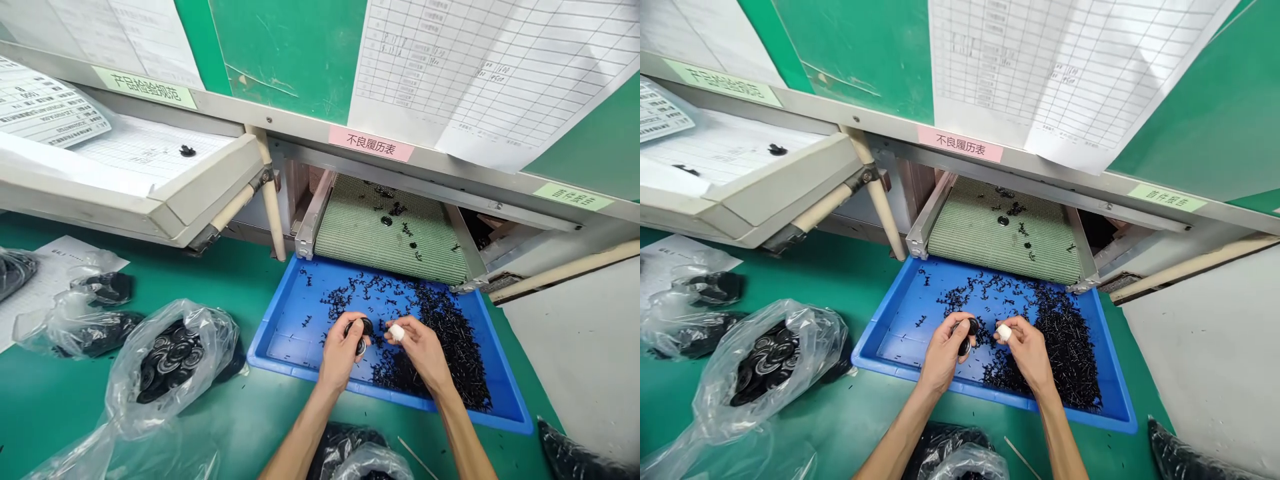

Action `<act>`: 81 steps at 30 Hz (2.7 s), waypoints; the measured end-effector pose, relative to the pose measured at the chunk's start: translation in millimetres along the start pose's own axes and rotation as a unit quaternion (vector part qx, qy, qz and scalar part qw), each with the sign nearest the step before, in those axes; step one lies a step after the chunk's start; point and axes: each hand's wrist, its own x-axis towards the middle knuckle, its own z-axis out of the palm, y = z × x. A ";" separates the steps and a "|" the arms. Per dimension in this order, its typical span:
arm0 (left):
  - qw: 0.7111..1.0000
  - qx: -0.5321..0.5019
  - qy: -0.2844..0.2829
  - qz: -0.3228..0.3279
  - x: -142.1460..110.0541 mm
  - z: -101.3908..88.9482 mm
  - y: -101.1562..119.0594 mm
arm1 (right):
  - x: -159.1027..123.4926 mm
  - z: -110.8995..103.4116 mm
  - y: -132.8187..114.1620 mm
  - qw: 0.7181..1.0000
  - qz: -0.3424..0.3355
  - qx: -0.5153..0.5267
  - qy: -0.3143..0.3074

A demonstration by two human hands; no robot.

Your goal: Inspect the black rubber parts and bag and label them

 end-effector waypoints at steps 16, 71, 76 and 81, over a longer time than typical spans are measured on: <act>0.999 -0.034 -0.017 -0.019 1.0 3.7 3.3 | -9.4 7.3 5.7 0.998 -0.053 -0.041 0.003; 0.935 0.297 -0.056 0.184 -17.4 8.8 -5.8 | -15.9 26.2 -20.1 0.983 0.043 0.180 0.005; 0.947 0.269 -0.031 0.170 -14.0 5.5 -9.7 | -13.7 29.5 -20.7 0.977 0.040 0.205 -0.034; 0.983 0.164 -0.032 0.076 -8.6 6.9 -8.5 | -7.0 21.8 -12.9 0.995 0.003 0.080 -0.058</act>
